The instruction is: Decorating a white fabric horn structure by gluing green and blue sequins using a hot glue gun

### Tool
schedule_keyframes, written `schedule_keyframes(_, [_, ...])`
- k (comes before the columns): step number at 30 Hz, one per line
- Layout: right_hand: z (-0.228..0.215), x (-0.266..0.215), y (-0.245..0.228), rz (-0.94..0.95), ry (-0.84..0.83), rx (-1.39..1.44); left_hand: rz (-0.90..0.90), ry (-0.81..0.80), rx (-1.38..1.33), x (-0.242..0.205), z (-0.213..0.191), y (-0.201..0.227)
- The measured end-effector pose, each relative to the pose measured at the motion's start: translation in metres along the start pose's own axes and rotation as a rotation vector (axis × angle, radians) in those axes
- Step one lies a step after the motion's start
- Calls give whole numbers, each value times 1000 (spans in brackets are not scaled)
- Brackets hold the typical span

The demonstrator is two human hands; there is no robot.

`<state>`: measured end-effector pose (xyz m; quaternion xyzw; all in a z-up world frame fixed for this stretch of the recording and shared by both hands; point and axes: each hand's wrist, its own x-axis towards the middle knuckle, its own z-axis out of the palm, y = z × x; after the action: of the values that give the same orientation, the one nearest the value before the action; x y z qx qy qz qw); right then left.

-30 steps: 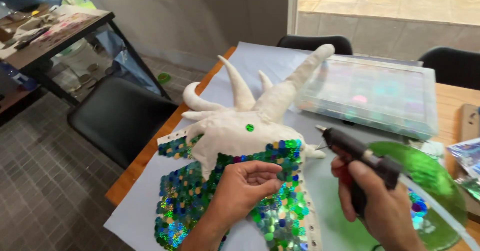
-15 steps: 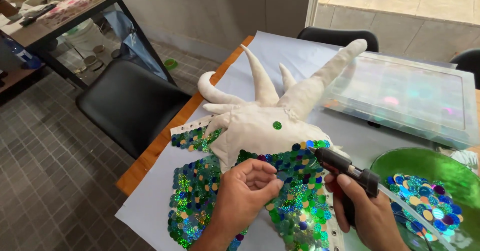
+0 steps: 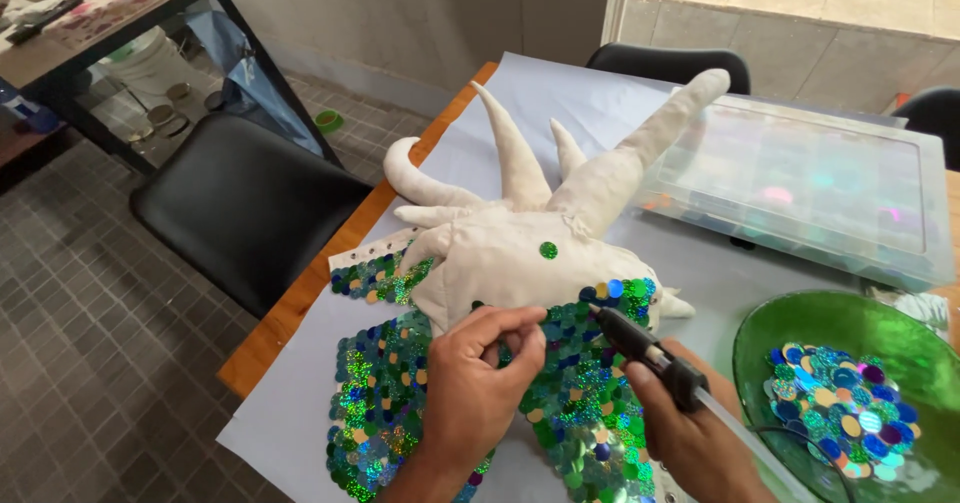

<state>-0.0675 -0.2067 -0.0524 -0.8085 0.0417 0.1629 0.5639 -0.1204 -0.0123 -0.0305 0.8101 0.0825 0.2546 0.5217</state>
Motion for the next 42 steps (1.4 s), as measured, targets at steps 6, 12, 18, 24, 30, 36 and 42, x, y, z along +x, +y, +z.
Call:
schedule_keyframes(6, [8, 12, 20, -148, 58, -183, 173, 32, 182, 5, 13, -2])
schedule_keyframes(12, [16, 17, 12, -195, 60, -229, 168, 41, 248, 11, 14, -2])
schedule_keyframes(18, [15, 16, 10, -194, 46, -214, 267, 68, 370, 14, 15, 0])
schedule_keyframes(24, [15, 19, 11, -175, 40, -252, 276, 96, 407, 15, 17, -4])
schedule_keyframes(30, [16, 20, 15, -235, 53, -209, 284, 104, 413, 15, 16, -7])
schedule_keyframes(36, [15, 18, 12, -174, 59, -155, 444, 149, 455, 19, 13, 4])
schedule_keyframes(42, [14, 25, 13, -84, 67, -277, 500, 228, 570, 22, 10, 15])
